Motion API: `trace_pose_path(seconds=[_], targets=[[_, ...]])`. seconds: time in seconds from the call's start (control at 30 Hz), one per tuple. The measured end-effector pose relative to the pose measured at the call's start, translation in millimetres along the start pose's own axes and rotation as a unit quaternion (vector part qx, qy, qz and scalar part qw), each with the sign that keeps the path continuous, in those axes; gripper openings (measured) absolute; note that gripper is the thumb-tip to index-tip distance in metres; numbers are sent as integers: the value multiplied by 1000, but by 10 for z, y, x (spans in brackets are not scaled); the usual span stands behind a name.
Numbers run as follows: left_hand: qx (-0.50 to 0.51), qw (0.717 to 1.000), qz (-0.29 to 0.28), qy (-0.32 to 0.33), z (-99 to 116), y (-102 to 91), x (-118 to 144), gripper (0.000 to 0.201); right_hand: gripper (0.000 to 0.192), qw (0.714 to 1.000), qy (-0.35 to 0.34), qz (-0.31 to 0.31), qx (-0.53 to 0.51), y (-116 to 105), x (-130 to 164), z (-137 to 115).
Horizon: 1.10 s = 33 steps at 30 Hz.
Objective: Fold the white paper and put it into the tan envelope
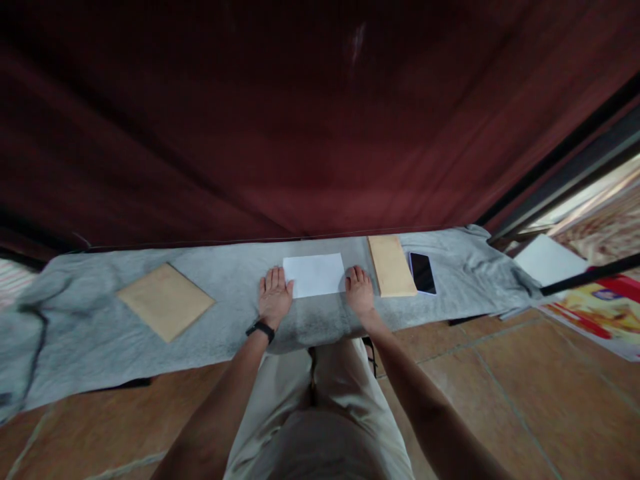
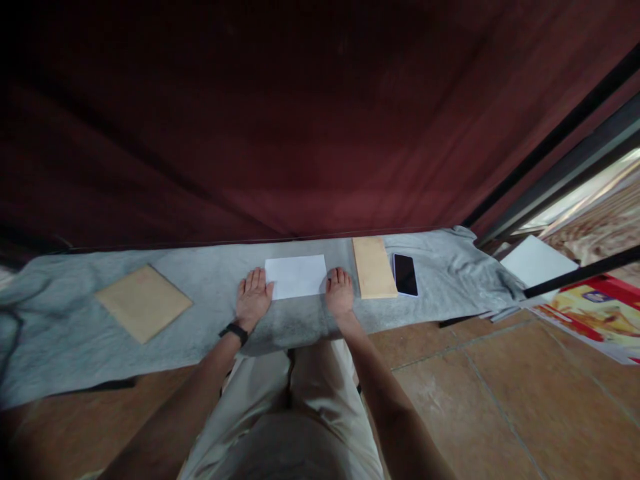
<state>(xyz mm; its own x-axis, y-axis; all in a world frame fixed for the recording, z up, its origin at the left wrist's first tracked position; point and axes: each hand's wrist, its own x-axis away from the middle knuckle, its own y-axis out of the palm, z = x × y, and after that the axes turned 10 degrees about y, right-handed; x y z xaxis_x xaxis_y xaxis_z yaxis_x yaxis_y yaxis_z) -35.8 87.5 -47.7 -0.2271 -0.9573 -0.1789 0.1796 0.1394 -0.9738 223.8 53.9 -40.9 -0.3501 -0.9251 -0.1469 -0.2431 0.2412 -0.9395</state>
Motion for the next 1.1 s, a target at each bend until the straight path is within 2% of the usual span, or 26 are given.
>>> trace_pose_path(seconds=[0.17,0.33,0.47,0.53,0.63,0.77,0.97,1.03,1.1], targets=[[1,1000,17,10,-4,10,9,64,30,994,72,-69,-52,-137,-42,-128],[19,999,44,25,-43,0,27,61,24,966,167,-141,-137,-195,-134,-231],[49,996,64,39,-79,-14,52,58,9,945,194,-170,-199,-231,-171,-233],[68,994,73,43,-89,-18,61,56,13,929,202,-192,-244,-256,-155,-222],[116,988,94,42,-109,-23,57,52,20,889,227,-228,-326,-303,-62,-211],[228,965,123,21,-169,-35,41,50,15,815,267,-252,-448,-356,203,-201],[418,887,171,-96,-171,-64,123,44,20,705,299,-259,-588,-294,674,-215],[452,865,172,-133,-119,-77,149,43,25,672,300,-269,-621,-253,771,-245],[475,852,156,-157,-54,-91,153,43,30,650,296,-277,-642,-223,829,-280]])
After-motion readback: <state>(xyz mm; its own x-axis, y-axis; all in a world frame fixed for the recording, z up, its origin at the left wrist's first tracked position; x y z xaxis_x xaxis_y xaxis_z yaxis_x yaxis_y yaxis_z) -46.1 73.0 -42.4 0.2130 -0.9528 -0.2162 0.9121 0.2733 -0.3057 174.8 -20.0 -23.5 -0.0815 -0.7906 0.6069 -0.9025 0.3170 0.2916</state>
